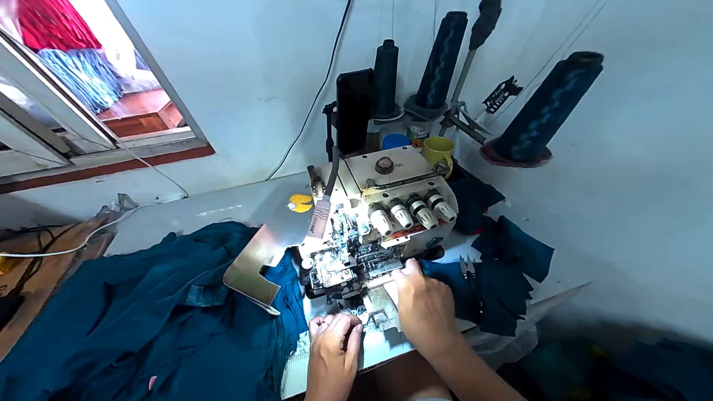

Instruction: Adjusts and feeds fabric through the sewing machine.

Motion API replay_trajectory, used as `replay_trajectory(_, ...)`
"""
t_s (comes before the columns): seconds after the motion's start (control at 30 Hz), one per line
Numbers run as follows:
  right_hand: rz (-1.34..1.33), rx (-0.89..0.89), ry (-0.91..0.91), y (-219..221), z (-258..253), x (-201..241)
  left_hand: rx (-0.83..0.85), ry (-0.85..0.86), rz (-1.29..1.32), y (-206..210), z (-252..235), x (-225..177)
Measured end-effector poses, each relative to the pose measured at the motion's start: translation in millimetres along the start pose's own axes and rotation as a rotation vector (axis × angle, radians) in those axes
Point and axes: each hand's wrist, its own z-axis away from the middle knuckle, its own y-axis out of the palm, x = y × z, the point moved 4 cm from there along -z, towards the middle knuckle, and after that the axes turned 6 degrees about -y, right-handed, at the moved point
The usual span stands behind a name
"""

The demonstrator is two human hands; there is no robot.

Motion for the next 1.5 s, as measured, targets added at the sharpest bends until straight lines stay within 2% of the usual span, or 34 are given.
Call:
replay_trajectory(0.03,-0.013,0.039,-0.027,0.9,0.1,5.1,-0.005,0.003,-0.002,0.0,-0.5,0.3)
replay_trajectory(0.1,-0.013,-0.001,-0.064,-2.9,4.8,10.3,-0.008,0.006,0.003,-0.8,-0.6,0.2)
replay_trajectory(0.17,0.042,-0.092,-0.036,-10.1,9.2,6.5,-0.001,0.004,0.011,-0.9,-0.9,-0.1)
replay_trajectory(0.27,0.111,-0.105,0.015,-10.0,7.1,-1.1,0.011,0.000,0.011,-0.7,-0.6,0.2)
replay_trajectory(0.4,-0.015,0.010,-0.027,4.9,1.8,11.0,0.012,0.013,0.000,0.4,-1.4,-0.5)
replay_trajectory(0.5,-0.062,-0.075,-0.124,-1.3,12.4,26.5,0.007,0.008,0.011,-1.0,-0.5,-0.7)
replay_trajectory(0.6,0.007,-0.160,-0.089,-8.2,18.9,19.0,0.013,0.006,0.010,-1.6,-0.7,-1.0)
replay_trajectory(0.77,0.101,-0.157,0.021,-11.1,12.2,-3.9,0.022,0.012,0.002,-1.0,-0.5,-0.9)
replay_trajectory(0.87,0.102,-0.076,0.054,-9.3,3.9,-10.0,0.013,0.014,-0.003,-1.3,-0.7,-1.0)
replay_trajectory(1.0,-0.039,0.099,-0.023,2.5,-0.4,1.8,0.020,0.014,-0.008,-0.5,-0.8,-0.4)
replay_trajectory(1.07,-0.049,0.107,-0.038,-0.3,1.9,7.0,0.019,0.015,-0.004,-1.1,-0.3,-0.9)
replay_trajectory(1.2,0.049,-0.006,0.027,-10.6,4.5,-0.6,0.011,0.017,-0.009,-2.3,-1.3,-1.3)
replay_trajectory(1.27,0.031,0.093,0.079,-6.9,0.4,-1.4,0.019,0.016,-0.011,-1.4,-1.1,-0.4)
replay_trajectory(1.33,-0.022,0.137,0.056,-0.1,-1.3,5.6,0.023,0.017,-0.014,-1.0,-0.9,-0.8)
replay_trajectory(1.43,-0.080,0.013,-0.076,1.3,6.7,21.1,0.018,0.012,-0.003,-1.0,-0.7,-1.2)
replay_trajectory(1.5,-0.046,-0.047,-0.070,-2.7,10.7,20.6,0.017,0.014,-0.002,-1.3,-1.0,-1.3)
